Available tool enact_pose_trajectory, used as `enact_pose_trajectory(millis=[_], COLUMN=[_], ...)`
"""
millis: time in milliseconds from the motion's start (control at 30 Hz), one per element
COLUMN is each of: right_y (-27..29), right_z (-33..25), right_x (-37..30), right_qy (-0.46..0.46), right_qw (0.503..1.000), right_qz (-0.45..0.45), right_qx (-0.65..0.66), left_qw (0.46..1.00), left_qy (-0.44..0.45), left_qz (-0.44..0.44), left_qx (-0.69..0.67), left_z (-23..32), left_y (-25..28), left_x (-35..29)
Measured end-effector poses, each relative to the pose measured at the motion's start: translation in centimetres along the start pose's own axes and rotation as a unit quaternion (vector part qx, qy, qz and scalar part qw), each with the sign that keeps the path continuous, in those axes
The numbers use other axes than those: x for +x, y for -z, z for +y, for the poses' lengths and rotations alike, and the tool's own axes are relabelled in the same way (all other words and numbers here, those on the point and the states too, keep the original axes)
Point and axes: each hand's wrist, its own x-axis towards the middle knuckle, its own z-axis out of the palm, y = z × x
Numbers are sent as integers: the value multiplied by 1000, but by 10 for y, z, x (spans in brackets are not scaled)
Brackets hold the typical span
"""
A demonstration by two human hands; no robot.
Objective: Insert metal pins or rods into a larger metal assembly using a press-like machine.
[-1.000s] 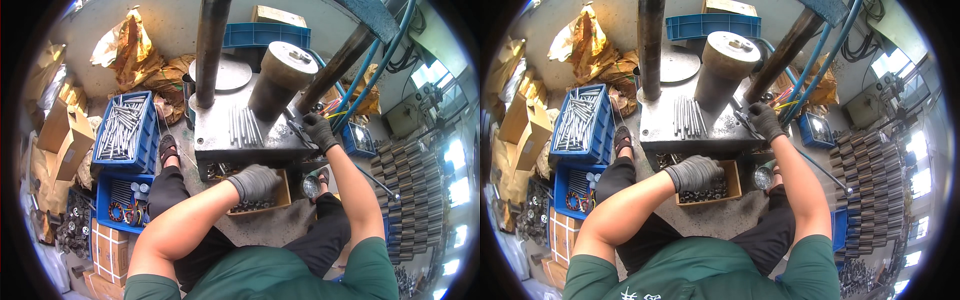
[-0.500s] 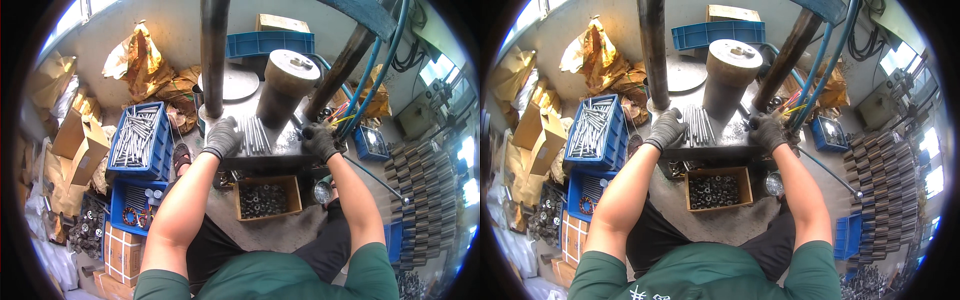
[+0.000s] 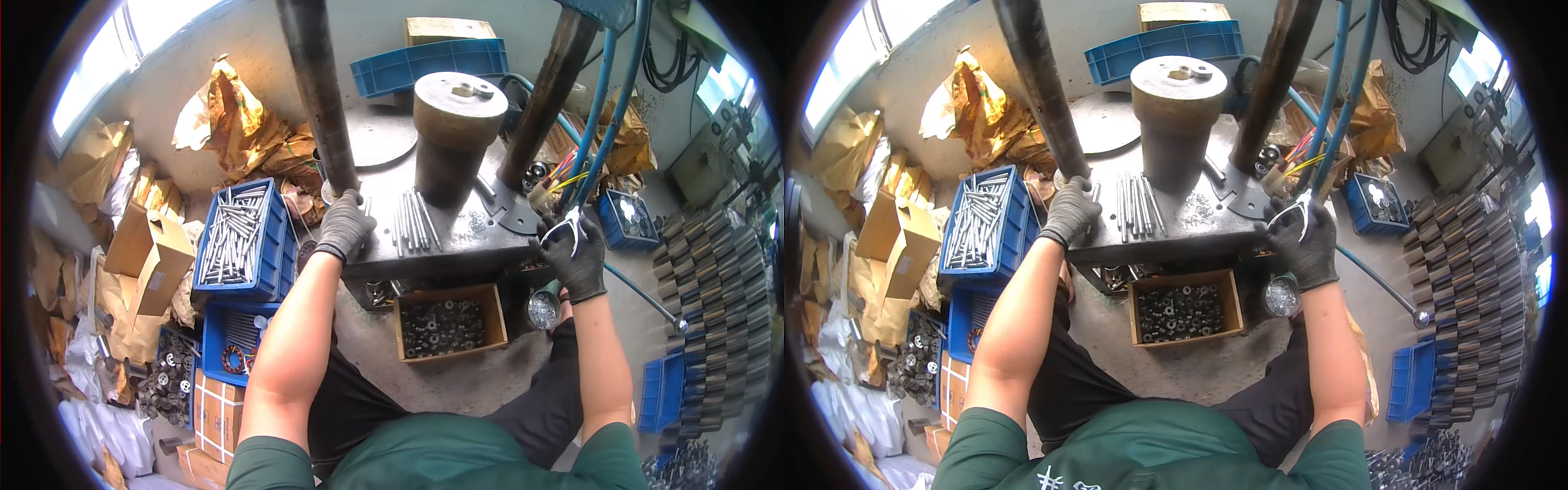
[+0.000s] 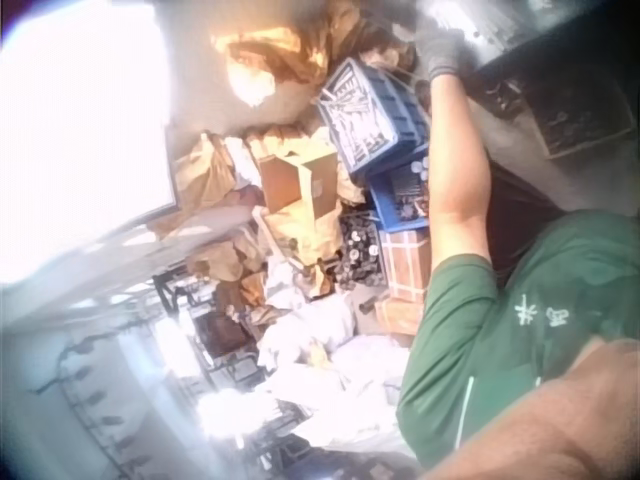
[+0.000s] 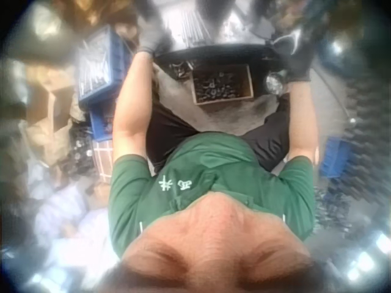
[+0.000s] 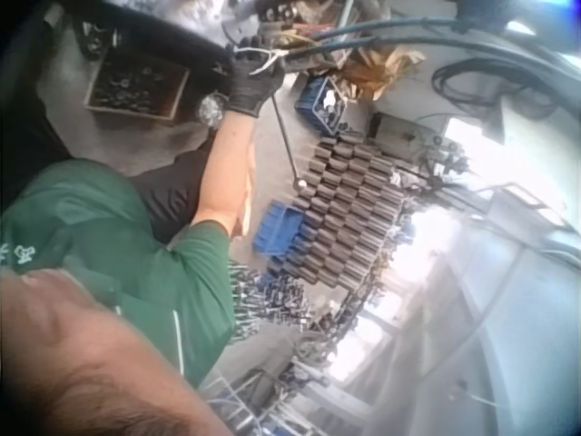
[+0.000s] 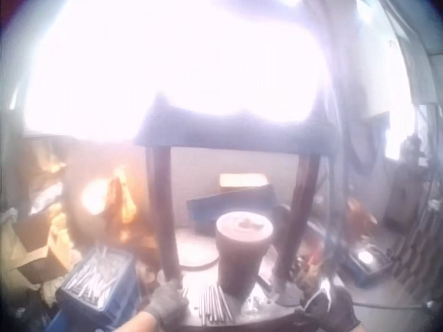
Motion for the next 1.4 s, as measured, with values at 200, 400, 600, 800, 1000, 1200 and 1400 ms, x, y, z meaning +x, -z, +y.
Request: enact_pose_trajectory(millis=[200,400,600,800,1000,1200,1400], right_y=[22,13,19,25,25,26,34], right_z=[22,45,46,47,49,46,47], right_x=[-16,-22,-30,-33,-38,-40,-38], right_qy=[-49,20,17,9,2,-2,-17], right_qw=[995,977,966,961,956,958,960], right_qz=[35,38,73,90,90,89,74], right_qx=[-84,-211,-249,-263,-278,-274,-270], left_qw=[754,925,964,960,960,970,980], left_qy=[50,-152,-263,-266,-254,-236,-160], left_qz=[-94,-89,-27,-40,-57,-28,-37], left_qx=[-649,-337,-11,84,99,42,-112], left_z=[44,108,132,150,152,151,144], left_y=[10,-38,-81,-89,-89,-90,-86], left_x=[-11,-48,-45,-38,-35,-36,-25])
